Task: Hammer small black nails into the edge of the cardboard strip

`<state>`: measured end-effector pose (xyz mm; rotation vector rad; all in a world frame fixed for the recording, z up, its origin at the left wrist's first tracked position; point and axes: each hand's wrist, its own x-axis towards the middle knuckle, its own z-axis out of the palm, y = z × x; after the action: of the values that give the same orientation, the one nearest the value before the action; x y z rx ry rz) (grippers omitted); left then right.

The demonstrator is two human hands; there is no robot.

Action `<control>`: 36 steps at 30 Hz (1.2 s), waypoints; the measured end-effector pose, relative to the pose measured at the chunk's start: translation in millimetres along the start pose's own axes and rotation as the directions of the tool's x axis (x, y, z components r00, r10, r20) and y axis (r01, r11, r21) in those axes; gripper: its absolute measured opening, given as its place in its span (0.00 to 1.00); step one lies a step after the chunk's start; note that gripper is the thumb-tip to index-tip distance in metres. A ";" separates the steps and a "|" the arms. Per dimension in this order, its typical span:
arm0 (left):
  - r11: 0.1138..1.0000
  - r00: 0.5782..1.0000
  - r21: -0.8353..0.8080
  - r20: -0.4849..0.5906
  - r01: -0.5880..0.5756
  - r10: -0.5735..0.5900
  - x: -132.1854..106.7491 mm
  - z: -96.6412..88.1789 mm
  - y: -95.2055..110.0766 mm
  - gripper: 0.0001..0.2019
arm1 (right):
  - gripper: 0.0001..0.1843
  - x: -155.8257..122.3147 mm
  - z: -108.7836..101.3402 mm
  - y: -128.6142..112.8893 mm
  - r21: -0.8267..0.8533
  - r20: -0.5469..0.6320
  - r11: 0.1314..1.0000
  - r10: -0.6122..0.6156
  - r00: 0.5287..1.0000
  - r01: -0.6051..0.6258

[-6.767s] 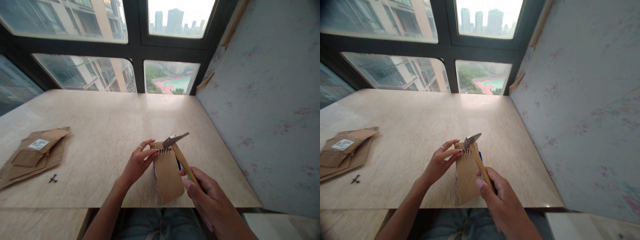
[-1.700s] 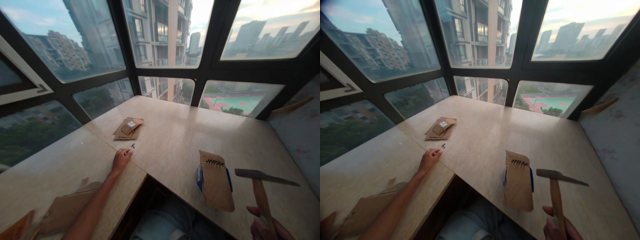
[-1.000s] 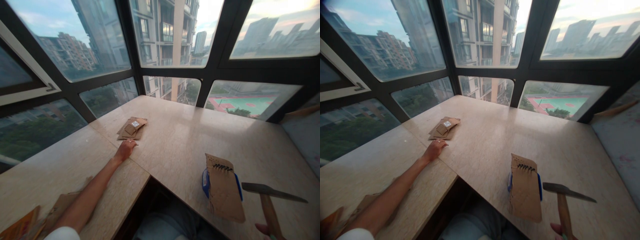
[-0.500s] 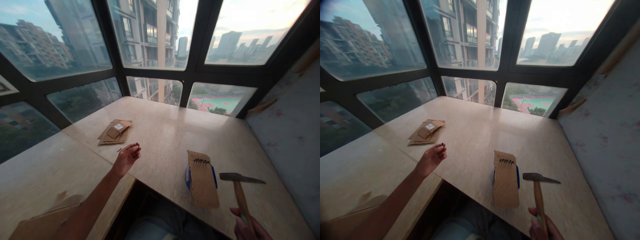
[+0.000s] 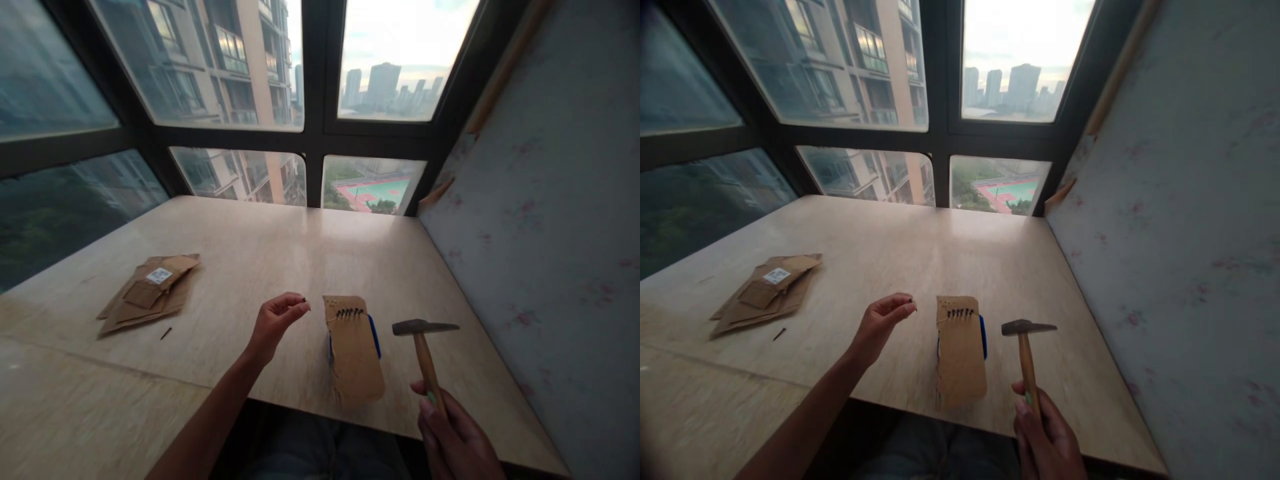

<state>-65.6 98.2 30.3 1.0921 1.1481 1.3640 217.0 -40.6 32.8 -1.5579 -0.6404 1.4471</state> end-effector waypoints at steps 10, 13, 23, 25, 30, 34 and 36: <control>0.846 0.934 0.409 0.250 -0.341 0.255 13.1 24.3 -14.8 0.06 | 0.34 6.6 12.2 -2.7 0.040 -0.023 0.999 -0.019 1.000 0.020; 0.811 0.917 0.443 0.286 -0.383 0.277 12.5 26.1 -18.6 0.05 | 0.34 9.9 13.7 -1.9 0.045 -0.015 0.999 -0.012 1.000 0.013; 0.719 0.861 0.481 0.349 -0.502 0.369 11.6 26.6 -25.7 0.05 | 0.34 12.0 12.2 -0.1 0.033 0.002 0.999 -0.013 1.000 0.013; 0.702 0.850 0.484 0.362 -0.523 0.383 10.8 27.4 -25.7 0.05 | 0.34 12.1 12.1 0.4 0.039 0.002 0.999 -0.018 1.000 0.018; 0.661 0.819 0.486 0.380 -0.572 0.429 9.9 30.9 -24.2 0.06 | 0.36 10.6 13.4 -0.4 0.034 -0.009 0.999 -0.029 1.000 0.029; 0.653 0.810 0.481 0.375 -0.586 0.450 9.6 32.4 -24.3 0.06 | 0.36 8.5 15.5 -3.2 0.034 -0.018 0.999 -0.027 0.999 0.028; 0.646 0.806 0.483 0.377 -0.591 0.456 9.5 32.3 -25.3 0.06 | 0.35 7.8 16.1 -4.5 0.029 -0.017 0.999 -0.028 0.999 0.028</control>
<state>-31.1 111.5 10.1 2.1221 1.1511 1.2818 203.8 -27.8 33.9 -1.5310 -0.6268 1.4154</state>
